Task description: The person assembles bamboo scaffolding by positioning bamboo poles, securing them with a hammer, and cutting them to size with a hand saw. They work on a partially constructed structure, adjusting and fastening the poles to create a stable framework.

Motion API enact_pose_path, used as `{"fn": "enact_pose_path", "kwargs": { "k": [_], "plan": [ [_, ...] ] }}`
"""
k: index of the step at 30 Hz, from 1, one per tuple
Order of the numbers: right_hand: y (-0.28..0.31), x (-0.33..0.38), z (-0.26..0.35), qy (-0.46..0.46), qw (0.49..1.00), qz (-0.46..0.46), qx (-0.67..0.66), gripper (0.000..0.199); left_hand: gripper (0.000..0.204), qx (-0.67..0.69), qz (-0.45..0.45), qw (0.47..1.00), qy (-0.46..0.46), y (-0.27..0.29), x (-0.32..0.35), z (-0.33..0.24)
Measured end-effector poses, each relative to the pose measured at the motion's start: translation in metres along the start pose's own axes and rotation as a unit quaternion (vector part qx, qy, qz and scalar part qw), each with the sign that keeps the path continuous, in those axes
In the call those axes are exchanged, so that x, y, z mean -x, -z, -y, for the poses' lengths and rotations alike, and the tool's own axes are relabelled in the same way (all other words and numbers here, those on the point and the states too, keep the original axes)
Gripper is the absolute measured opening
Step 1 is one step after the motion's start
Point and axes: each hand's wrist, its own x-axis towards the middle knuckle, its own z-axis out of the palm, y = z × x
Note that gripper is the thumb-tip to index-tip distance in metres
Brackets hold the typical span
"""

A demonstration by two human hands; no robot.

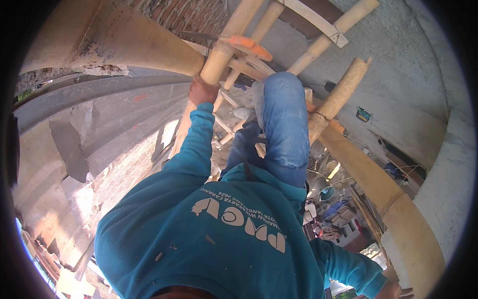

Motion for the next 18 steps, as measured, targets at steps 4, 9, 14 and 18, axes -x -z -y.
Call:
{"fn": "enact_pose_path", "kwargs": {
  "k": [4, 9, 14, 18],
  "plan": [
    [-0.063, 0.046, -0.038, -0.273, 0.934, 0.12, 0.195, 0.086, 0.076, -0.02, 0.004, 1.0, -0.007, 0.004, 0.001, -0.004],
    [-0.116, 0.063, -0.033, -0.294, 0.936, 0.117, 0.153, 0.09, 0.07, 0.001, -0.02, 1.0, -0.003, 0.001, 0.002, 0.003],
    [-0.124, 0.075, -0.02, -0.256, 0.949, 0.097, 0.159, 0.08, 0.064, -0.003, 0.006, 1.0, 0.008, -0.001, 0.001, -0.001],
    [-0.121, 0.075, -0.025, -0.24, 0.952, 0.103, 0.161, 0.075, 0.065, -0.018, -0.003, 1.0, 0.017, -0.005, -0.002, 0.001]
  ]
}}
